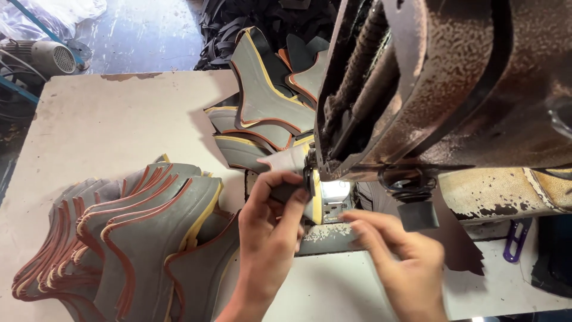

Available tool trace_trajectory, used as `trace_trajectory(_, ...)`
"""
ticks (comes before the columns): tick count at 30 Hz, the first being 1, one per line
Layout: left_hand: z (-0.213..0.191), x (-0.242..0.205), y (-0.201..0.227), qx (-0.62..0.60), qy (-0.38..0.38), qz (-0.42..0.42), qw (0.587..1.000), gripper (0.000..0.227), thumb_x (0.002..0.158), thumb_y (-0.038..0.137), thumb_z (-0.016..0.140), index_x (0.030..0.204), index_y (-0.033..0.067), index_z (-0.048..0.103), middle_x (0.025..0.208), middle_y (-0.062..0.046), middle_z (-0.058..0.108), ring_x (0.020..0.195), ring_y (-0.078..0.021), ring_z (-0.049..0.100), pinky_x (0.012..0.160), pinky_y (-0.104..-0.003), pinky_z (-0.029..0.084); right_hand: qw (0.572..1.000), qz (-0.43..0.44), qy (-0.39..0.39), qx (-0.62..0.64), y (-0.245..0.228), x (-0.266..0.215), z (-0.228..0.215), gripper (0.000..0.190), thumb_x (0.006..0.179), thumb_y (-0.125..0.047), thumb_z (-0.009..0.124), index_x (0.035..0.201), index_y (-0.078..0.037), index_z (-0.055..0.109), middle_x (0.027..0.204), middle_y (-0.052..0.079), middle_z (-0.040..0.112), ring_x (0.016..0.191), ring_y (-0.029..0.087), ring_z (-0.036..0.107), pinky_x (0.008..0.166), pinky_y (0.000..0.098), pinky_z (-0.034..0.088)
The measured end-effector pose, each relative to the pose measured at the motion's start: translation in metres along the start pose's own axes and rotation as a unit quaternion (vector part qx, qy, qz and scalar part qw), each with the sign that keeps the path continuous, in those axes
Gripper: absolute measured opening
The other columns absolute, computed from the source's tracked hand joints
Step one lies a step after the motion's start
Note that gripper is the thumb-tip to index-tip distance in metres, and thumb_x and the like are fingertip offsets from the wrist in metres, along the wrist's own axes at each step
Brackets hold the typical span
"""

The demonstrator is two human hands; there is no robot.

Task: Stitch together various leather and foam components for shoes using an industrial sewing machine.

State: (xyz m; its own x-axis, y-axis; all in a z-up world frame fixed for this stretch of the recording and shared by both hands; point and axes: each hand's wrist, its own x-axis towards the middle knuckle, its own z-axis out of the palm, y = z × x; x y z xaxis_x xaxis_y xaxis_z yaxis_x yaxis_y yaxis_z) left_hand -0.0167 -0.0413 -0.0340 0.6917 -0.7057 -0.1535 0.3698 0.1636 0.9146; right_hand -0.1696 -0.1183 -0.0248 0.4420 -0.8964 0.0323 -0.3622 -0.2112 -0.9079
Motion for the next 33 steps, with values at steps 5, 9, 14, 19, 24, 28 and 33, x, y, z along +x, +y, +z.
trace_trajectory(5, 0.013, 0.009, -0.005, 0.011, 0.014, 0.034, 0.999, 0.013, 0.098, -0.001, 0.062, 0.108, 0.0067, 0.062, 0.073, -0.003, 0.059, 0.050, -0.0060, 0.044, 0.038, -0.023, 0.035, 0.962, -0.071, 0.148, -0.220, 0.038, 0.024, -0.060, 0.028, 0.094, 0.006, 0.070, 0.122, 0.008, 0.073, 0.095, 0.019, 0.076, 0.059, 0.019, 0.064, 0.048, 0.0265, 0.047)
trace_trajectory(9, 0.018, 0.008, 0.000, 0.147, 0.030, 0.026, 0.988, 0.026, 0.097, 0.010, 0.061, 0.122, 0.0143, 0.059, 0.083, -0.005, 0.068, 0.061, -0.0090, 0.056, 0.042, -0.024, 0.044, 0.893, 0.258, 0.008, -0.368, 0.061, 0.052, -0.091, 0.056, 0.090, -0.035, 0.071, 0.140, -0.010, 0.064, 0.136, 0.011, 0.069, 0.115, 0.032, 0.071, 0.096, 0.0455, 0.057)
trace_trajectory(14, -0.037, -0.014, 0.008, 0.495, 0.024, 0.146, 0.856, 0.053, 0.086, 0.020, 0.075, 0.135, 0.0229, 0.055, 0.094, -0.001, 0.079, 0.079, -0.0140, 0.073, 0.066, -0.030, 0.058, 0.928, 0.112, 0.122, -0.335, 0.107, 0.041, -0.101, 0.028, 0.100, -0.022, 0.075, 0.115, 0.002, 0.077, 0.094, 0.015, 0.078, 0.066, 0.027, 0.070, 0.058, 0.0357, 0.051)
trace_trajectory(19, -0.120, -0.031, -0.004, 0.847, 0.049, 0.142, 0.509, 0.065, 0.071, 0.059, 0.077, 0.119, 0.0153, 0.073, 0.120, -0.003, 0.065, 0.111, -0.0236, 0.056, 0.088, -0.044, 0.044, 0.926, -0.075, 0.174, -0.326, 0.096, 0.027, -0.098, 0.020, 0.111, 0.002, 0.075, 0.125, 0.016, 0.075, 0.090, 0.023, 0.074, 0.063, 0.025, 0.065, 0.053, 0.0304, 0.048)
trace_trajectory(24, -0.133, -0.055, 0.018, 0.554, 0.048, 0.040, 0.830, 0.030, 0.063, 0.020, 0.091, 0.091, 0.0152, 0.081, 0.094, -0.001, 0.082, 0.082, -0.0123, 0.079, 0.070, -0.026, 0.064, 0.989, 0.072, 0.077, -0.104, 0.065, 0.004, -0.072, 0.027, 0.092, 0.001, 0.071, 0.119, 0.004, 0.073, 0.061, 0.017, 0.064, 0.043, 0.021, 0.053, 0.041, 0.0324, 0.052)
trace_trajectory(28, -0.117, -0.065, 0.019, 0.251, -0.046, 0.005, 0.967, 0.036, 0.072, -0.003, 0.087, 0.107, -0.0042, 0.082, 0.088, -0.011, 0.092, 0.073, -0.0105, 0.078, 0.067, -0.021, 0.058, 0.993, 0.095, -0.022, -0.068, 0.056, -0.030, -0.025, 0.015, 0.077, -0.004, 0.079, 0.089, -0.002, 0.088, 0.064, 0.011, 0.087, 0.052, 0.016, 0.077, 0.052, 0.0252, 0.058)
trace_trajectory(33, -0.077, -0.071, -0.035, 0.141, -0.033, -0.026, 0.989, 0.020, 0.082, 0.014, 0.078, 0.090, -0.0045, 0.081, 0.140, -0.010, 0.062, 0.122, -0.0214, 0.063, 0.099, -0.038, 0.047, 0.981, 0.000, -0.172, 0.089, 0.038, -0.059, 0.021, 0.019, 0.083, -0.010, 0.073, 0.093, -0.001, 0.086, 0.073, 0.003, 0.087, 0.063, 0.009, 0.070, 0.058, 0.0226, 0.053)
